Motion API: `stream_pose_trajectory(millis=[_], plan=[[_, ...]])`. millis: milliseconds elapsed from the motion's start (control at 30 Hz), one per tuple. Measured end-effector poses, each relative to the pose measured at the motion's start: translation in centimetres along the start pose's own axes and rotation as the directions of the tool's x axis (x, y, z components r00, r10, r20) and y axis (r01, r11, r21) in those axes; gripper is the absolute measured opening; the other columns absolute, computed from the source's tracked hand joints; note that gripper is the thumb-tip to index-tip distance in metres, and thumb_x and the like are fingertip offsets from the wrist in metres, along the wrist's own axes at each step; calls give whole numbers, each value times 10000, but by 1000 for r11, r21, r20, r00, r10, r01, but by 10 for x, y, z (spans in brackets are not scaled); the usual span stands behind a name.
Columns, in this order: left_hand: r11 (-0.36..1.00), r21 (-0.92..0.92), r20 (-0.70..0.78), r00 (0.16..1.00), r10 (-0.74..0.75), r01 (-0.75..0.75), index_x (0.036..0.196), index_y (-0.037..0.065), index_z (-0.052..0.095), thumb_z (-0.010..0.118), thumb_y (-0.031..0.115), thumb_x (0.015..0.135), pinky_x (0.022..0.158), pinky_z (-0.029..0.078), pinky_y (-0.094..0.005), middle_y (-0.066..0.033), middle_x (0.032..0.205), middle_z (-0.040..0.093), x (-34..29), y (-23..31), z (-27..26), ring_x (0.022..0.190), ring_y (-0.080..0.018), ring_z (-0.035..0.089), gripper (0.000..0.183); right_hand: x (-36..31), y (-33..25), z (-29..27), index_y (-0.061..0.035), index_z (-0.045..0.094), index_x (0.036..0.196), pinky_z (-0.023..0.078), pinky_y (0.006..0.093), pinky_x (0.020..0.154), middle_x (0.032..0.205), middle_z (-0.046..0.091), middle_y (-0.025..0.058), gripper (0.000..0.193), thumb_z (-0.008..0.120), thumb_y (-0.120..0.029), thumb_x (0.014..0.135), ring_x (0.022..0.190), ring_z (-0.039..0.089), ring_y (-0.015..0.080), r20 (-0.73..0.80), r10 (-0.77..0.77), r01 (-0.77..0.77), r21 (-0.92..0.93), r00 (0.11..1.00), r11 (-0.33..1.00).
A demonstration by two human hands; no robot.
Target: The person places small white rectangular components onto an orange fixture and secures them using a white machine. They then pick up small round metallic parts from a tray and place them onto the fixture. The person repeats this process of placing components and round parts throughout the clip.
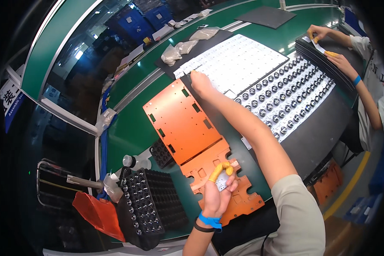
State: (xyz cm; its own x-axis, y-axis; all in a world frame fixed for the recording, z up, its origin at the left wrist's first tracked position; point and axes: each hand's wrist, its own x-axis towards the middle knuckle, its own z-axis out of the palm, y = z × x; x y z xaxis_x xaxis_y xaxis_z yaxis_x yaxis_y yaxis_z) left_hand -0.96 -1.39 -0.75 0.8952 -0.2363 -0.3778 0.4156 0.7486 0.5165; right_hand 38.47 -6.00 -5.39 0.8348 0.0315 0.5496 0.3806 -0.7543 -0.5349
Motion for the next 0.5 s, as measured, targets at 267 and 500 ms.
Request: stream_pose_trajectory(millis=[267,500], plan=[[997,62,25,999,35,-36,1082,36,593,498,217,1001,574,371,-254,-30,893,541,5,2,1,664,-112,425,219,-26,5,-97,57,665,921,518,508,755,847,644,328,199,517,-8,805,831,655,450,-58,-39,48,176,998,983],[998,52,32,999,34,-36,1065,34,615,532,228,985,569,395,-253,-44,902,577,16,-1,5,655,-126,455,225,-134,-30,-221,19,630,1129,530,417,689,890,675,254,296,505,36,860,804,684,361,134,-212,191,151,968,970]])
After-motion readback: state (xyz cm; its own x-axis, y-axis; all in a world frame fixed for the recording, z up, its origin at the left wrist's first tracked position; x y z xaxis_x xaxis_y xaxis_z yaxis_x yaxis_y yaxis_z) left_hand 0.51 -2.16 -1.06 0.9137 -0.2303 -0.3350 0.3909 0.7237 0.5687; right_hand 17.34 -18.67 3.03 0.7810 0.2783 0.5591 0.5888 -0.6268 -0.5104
